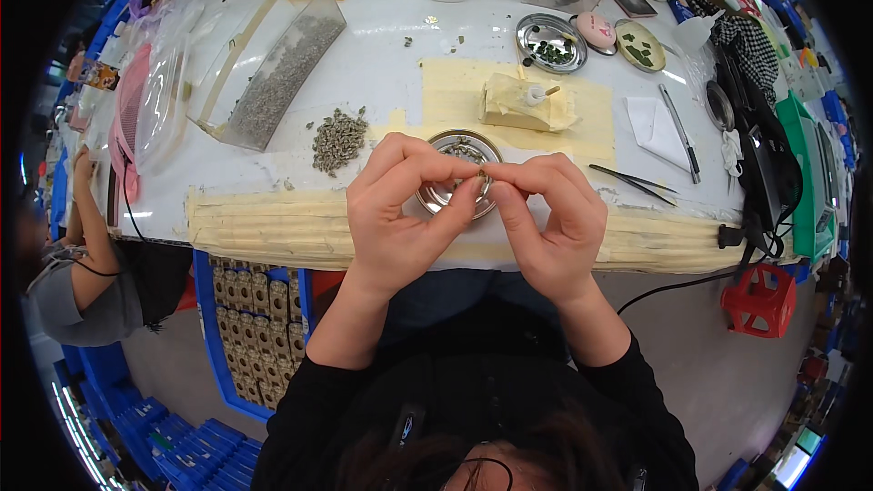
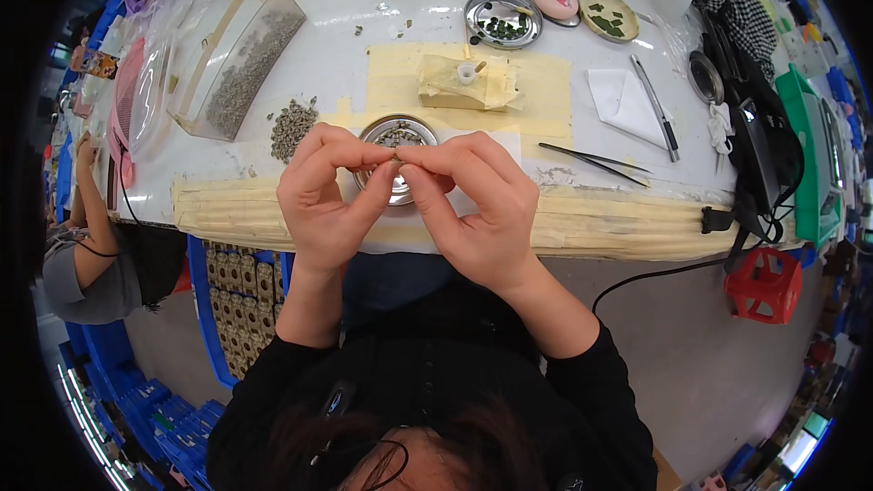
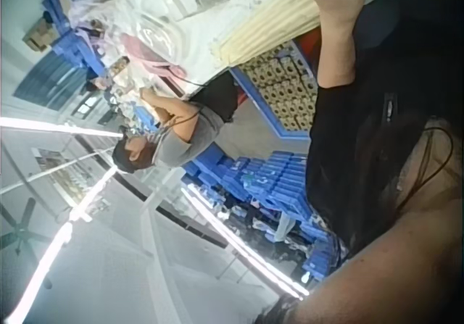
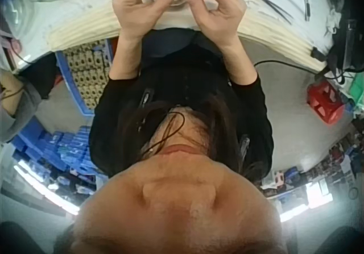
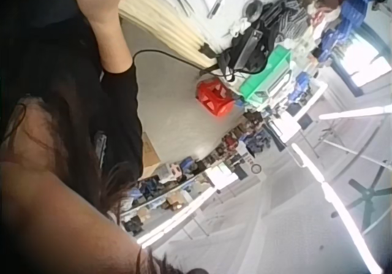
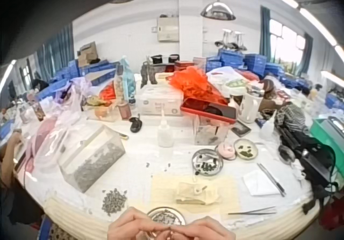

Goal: Picking up tiny metal components and placing them into a small circular tray at a factory workbench.

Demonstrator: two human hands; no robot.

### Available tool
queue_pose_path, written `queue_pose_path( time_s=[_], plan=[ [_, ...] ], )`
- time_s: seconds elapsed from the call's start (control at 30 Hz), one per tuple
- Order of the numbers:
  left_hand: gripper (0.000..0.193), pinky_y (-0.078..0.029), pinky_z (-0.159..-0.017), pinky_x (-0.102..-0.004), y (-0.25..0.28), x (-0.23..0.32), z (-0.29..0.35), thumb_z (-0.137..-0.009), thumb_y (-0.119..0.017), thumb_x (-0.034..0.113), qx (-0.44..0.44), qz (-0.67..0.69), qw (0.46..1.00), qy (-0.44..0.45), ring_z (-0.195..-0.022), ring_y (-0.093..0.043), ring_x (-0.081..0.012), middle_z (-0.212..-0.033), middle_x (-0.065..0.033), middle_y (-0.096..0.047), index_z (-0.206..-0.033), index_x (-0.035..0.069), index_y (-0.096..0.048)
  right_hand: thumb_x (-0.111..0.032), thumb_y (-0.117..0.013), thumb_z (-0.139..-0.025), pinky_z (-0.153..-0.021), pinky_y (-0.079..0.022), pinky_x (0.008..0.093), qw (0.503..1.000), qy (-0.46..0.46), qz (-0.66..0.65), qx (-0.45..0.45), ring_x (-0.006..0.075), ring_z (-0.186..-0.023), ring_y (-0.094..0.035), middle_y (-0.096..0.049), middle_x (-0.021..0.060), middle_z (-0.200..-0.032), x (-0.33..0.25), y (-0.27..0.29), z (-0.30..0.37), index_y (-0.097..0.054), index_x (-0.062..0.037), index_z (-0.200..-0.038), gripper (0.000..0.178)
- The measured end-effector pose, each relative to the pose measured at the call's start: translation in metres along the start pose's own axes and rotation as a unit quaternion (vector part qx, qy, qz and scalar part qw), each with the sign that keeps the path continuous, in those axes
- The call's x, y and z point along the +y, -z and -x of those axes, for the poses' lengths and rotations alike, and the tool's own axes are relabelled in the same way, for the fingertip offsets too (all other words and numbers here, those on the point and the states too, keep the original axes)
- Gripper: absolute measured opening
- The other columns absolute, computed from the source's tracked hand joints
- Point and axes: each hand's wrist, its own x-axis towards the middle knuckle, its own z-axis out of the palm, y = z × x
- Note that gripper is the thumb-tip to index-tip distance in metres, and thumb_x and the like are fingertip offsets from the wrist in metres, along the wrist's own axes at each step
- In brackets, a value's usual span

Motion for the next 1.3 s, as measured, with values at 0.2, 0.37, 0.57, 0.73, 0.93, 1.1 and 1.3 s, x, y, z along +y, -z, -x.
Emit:
queue_pose_path(
  time_s=[0.2,0.37,0.57,0.73,0.93,1.1,1.3],
  plan=[
    [0.020,-0.044,-0.059,-0.0231,0.000,-0.004,-0.001,-0.071,-0.077,-0.003,0.010,0.014,0.999,-0.037,-0.069,-0.057,-0.0120,-0.079,-0.0036,-0.061,-0.089,0.004,-0.074,-0.001,-0.068,-0.087,-0.064,-0.048,0.0216,0.977,-0.139,-0.155,-0.037,0.0086,-0.069,-0.059,-0.066,0.0046,-0.081,0.003,0.003,0.001,-0.070,0.0006,-0.101,0.014],
    [0.022,-0.043,-0.058,-0.0248,0.002,-0.001,-0.002,-0.070,-0.079,-0.002,0.002,-0.006,0.998,-0.070,-0.067,-0.055,-0.0133,-0.077,-0.0030,-0.060,-0.089,0.005,-0.075,-0.004,-0.065,-0.093,-0.066,-0.049,0.0211,0.907,-0.254,-0.323,-0.097,0.0056,-0.074,-0.059,-0.066,0.0022,-0.086,0.003,0.013,-0.001,-0.067,0.0021,-0.102,0.012],
    [0.021,-0.043,-0.059,-0.0275,-0.003,0.001,-0.002,-0.067,-0.079,-0.003,0.011,-0.064,0.994,-0.087,-0.068,-0.055,-0.0171,-0.077,-0.0034,-0.060,-0.086,0.006,-0.073,-0.001,-0.068,-0.089,-0.068,-0.050,0.0218,0.912,-0.237,-0.329,-0.066,0.0066,-0.078,-0.060,-0.066,0.0030,-0.090,0.005,0.010,-0.001,-0.066,0.0021,-0.098,0.009],
    [0.020,-0.044,-0.060,-0.0280,-0.005,0.003,-0.003,-0.067,-0.077,-0.004,0.018,-0.077,0.994,-0.072,-0.069,-0.055,-0.0179,-0.077,-0.0043,-0.061,-0.084,0.005,-0.072,0.002,-0.069,-0.086,-0.070,-0.050,0.0220,0.957,-0.144,-0.244,-0.066,0.0092,-0.079,-0.062,-0.065,0.0041,-0.087,0.007,0.005,0.002,-0.068,0.0014,-0.096,0.010],
    [0.020,-0.044,-0.060,-0.0281,-0.005,0.001,-0.001,-0.067,-0.076,-0.005,0.024,-0.039,0.998,-0.032,-0.070,-0.056,-0.0182,-0.077,-0.0044,-0.061,-0.085,0.005,-0.072,0.000,-0.070,-0.085,-0.070,-0.051,0.0221,0.974,-0.133,-0.178,-0.041,0.0101,-0.078,-0.063,-0.065,0.0059,-0.088,0.006,0.004,0.002,-0.070,0.0003,-0.100,0.015],
    [0.021,-0.044,-0.060,-0.0280,-0.005,-0.001,-0.001,-0.067,-0.077,-0.004,0.023,-0.060,0.996,-0.060,-0.069,-0.056,-0.0181,-0.077,-0.0043,-0.061,-0.086,0.005,-0.072,-0.001,-0.071,-0.085,-0.068,-0.051,0.0222,0.972,-0.155,-0.173,-0.026,0.0096,-0.074,-0.063,-0.067,0.0056,-0.086,0.004,0.002,0.002,-0.068,0.0021,-0.098,0.013],
    [0.021,-0.043,-0.059,-0.0281,-0.005,0.002,-0.003,-0.068,-0.077,-0.004,0.013,-0.091,0.989,-0.113,-0.068,-0.054,-0.0175,-0.077,-0.0032,-0.060,-0.086,0.005,-0.072,-0.003,-0.067,-0.089,-0.066,-0.051,0.0220,0.966,-0.195,-0.168,-0.031,0.0088,-0.073,-0.063,-0.067,0.0050,-0.084,0.002,0.003,0.002,-0.065,0.0034,-0.094,0.008]
  ],
)
